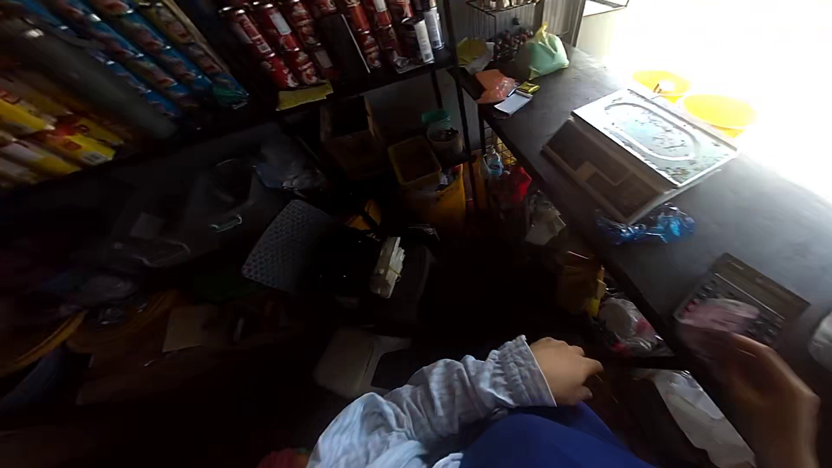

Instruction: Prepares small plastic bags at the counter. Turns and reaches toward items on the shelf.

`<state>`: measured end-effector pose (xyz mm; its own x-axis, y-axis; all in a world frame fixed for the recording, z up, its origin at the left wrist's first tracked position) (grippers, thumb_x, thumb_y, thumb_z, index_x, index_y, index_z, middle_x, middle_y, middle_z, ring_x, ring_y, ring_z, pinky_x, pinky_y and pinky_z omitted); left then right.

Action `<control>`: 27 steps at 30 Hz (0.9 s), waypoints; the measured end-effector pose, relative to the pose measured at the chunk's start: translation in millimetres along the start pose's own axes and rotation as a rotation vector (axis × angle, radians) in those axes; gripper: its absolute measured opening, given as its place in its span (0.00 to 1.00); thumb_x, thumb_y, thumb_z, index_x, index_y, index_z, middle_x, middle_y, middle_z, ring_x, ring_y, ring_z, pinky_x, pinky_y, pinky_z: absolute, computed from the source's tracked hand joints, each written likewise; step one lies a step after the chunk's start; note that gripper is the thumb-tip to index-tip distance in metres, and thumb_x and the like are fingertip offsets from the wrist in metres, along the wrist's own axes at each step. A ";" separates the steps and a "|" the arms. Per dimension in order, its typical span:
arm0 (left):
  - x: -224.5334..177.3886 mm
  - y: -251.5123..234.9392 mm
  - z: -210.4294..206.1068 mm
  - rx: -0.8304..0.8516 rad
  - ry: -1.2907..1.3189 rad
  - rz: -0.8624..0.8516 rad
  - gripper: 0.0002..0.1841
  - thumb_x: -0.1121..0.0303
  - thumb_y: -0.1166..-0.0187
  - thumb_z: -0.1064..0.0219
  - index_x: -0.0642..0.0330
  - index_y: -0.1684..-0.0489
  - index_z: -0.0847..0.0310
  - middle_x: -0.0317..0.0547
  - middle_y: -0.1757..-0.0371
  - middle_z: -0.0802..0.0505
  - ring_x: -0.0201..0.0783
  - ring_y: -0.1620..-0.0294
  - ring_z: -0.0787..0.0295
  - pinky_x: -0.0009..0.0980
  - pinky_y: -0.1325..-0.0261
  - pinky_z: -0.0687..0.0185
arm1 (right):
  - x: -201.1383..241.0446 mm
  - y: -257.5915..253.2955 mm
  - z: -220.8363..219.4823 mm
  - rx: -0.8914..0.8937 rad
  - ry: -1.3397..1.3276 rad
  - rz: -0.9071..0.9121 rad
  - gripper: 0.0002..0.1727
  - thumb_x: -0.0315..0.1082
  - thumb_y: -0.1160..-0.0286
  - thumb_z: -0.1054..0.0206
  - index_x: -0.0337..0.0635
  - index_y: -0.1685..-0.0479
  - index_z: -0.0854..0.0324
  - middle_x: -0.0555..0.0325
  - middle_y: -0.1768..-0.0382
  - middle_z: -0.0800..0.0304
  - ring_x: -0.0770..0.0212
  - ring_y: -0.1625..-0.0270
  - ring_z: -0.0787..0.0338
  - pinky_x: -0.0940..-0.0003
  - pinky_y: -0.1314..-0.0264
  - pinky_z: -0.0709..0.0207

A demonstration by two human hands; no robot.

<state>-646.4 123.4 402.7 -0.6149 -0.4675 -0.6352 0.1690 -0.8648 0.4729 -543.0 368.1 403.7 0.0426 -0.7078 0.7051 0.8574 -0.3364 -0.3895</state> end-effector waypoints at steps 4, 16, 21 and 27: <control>106.9 85.9 5.8 -0.102 0.142 0.260 0.26 0.60 0.12 0.39 0.58 0.16 0.29 0.63 0.24 0.17 0.61 0.21 0.22 0.60 0.19 0.33 | 62.8 -39.6 -196.5 0.647 -0.019 -0.036 0.11 0.28 0.19 0.35 0.37 0.45 0.11 0.46 0.57 0.04 0.47 0.54 0.04 0.41 0.45 0.13; 279.0 203.1 -9.4 -0.352 0.710 0.699 0.28 0.62 0.11 0.41 0.58 0.12 0.34 0.59 0.18 0.21 0.54 0.17 0.26 0.51 0.13 0.37 | 141.6 -191.8 -479.8 0.967 -0.266 0.081 0.14 0.29 0.17 0.39 0.32 0.43 0.11 0.41 0.47 0.06 0.49 0.43 0.07 0.50 0.32 0.18; 348.7 214.6 46.7 -0.452 0.728 0.864 0.29 0.61 0.12 0.39 0.61 0.12 0.35 0.62 0.18 0.23 0.57 0.17 0.27 0.53 0.13 0.37 | 174.9 -322.6 -611.2 0.831 -0.353 0.037 0.16 0.31 0.15 0.42 0.32 0.40 0.13 0.42 0.47 0.06 0.52 0.42 0.08 0.53 0.31 0.20; 428.7 219.3 161.8 -0.647 0.856 1.037 0.31 0.60 0.11 0.40 0.65 0.12 0.38 0.67 0.18 0.24 0.61 0.21 0.23 0.54 0.17 0.32 | 190.5 -451.6 -778.7 0.980 -0.276 -0.071 0.17 0.37 0.13 0.41 0.36 0.39 0.13 0.41 0.44 0.07 0.46 0.38 0.09 0.45 0.29 0.22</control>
<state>-997.6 -237.0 332.9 0.5783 -0.6744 -0.4590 0.6810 0.0893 0.7269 -1321.5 -98.5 252.5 -0.0143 -0.4961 0.8681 0.8998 0.3722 0.2276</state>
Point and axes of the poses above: each hand's wrist, its own y-axis away from the middle knuckle, its own z-axis out of the back of the hand, x = y × z, the point moved 3 cm from there along -y, towards the middle knuckle
